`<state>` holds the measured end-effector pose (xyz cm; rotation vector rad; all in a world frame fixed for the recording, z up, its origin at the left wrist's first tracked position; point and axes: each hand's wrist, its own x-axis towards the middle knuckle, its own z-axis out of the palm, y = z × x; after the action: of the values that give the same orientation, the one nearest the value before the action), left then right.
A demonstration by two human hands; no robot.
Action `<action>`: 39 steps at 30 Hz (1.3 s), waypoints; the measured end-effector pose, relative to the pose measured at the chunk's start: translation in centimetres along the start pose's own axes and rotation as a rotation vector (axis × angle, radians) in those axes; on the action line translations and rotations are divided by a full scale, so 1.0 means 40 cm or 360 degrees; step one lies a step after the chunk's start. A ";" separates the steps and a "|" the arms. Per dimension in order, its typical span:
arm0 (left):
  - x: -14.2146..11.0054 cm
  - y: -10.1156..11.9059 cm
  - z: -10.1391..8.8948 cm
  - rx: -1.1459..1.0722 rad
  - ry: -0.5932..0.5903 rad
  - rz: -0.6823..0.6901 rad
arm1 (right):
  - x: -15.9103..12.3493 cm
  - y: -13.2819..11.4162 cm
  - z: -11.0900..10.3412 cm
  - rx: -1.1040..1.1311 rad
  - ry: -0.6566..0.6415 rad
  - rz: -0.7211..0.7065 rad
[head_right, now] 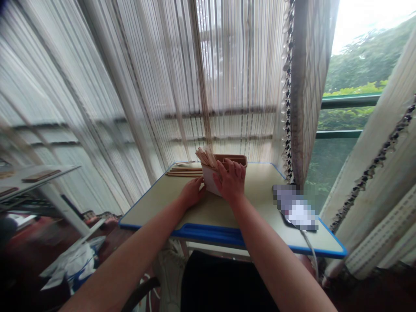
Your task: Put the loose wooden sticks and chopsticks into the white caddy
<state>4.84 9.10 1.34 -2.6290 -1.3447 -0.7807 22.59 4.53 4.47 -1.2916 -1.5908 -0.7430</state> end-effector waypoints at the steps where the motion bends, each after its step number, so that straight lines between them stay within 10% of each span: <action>1: 0.000 0.000 0.000 -0.0002 -0.0017 -0.0009 | 0.001 0.006 0.002 0.0048 0.0031 0.0012; 10: 0.005 -0.004 0.008 0.0011 -0.0074 -0.0104 | -0.002 0.068 0.040 0.0388 0.0338 0.0575; 21: 0.007 -0.025 0.015 0.0087 -0.0037 -0.0196 | -0.015 0.063 0.052 0.0494 0.0259 0.0523; 39: 0.110 -0.205 0.064 0.0393 -0.0235 -0.0414 | -0.016 0.057 0.065 0.0520 0.0218 0.0538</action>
<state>1.58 18.10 0.00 -2.3898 -1.7235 -0.4157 24.04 7.16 2.64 -1.1976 -1.2773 -0.3363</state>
